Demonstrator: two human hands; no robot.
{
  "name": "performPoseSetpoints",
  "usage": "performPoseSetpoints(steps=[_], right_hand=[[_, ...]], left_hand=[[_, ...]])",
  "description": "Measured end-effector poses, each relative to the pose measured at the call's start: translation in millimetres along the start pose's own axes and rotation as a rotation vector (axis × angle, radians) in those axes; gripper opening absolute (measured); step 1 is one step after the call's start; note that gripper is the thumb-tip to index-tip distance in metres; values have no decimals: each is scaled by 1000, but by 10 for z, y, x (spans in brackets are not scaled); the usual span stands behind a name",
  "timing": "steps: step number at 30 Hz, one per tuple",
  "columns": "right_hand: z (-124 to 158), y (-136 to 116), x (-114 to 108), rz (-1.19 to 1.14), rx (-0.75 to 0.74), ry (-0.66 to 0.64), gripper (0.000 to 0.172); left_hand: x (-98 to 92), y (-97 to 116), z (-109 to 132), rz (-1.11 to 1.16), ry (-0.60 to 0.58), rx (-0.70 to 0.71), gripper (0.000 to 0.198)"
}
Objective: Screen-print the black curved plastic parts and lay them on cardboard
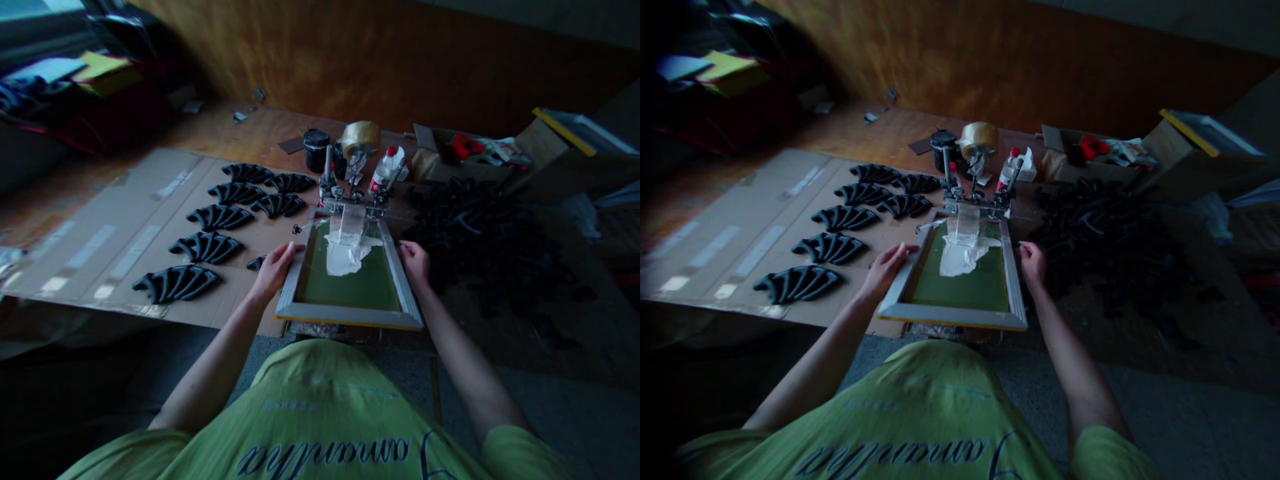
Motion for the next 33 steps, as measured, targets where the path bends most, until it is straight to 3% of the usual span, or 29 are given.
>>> performPoseSetpoints(steps=[3,6,8,12,17,21,24,27,31,33], right_hand=[[-300,-292,-63,-30,-111,9,43],[-431,-908,249,110,-334,-123,54],[-401,-1177,535,254,-387,-279,41],[-90,-1231,888,441,-363,-489,9],[468,-1230,912,447,-627,-572,23],[545,-1307,820,434,-808,-708,9],[372,-1329,779,430,-736,-659,2],[369,-1324,791,444,-682,-520,9],[555,-1313,869,413,-738,-571,10],[445,-1338,843,373,-680,-564,9]], left_hand=[[57,-564,27,-31,-3,-93,80],[64,-891,-45,-152,17,-104,83],[55,-977,-90,-230,22,-98,78],[58,-1017,-118,-242,-5,-115,76],[37,-1023,-100,-207,42,-136,70],[40,-1018,-94,-185,59,-140,67],[52,-1004,-93,-148,59,-134,67],[58,-1009,-90,-103,67,-138,69],[60,-1018,-82,-62,73,-142,73],[67,-995,-73,-39,48,-147,75]])
Point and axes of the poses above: each hand's wrist, its own z-axis away from the middle knuckle, its own x-axis out of the palm, y = z × x, the point moved 7 cm from there along -z, towards the middle knuckle, and after that the axes turned 9 degrees about -y, right-handed, at the moved point
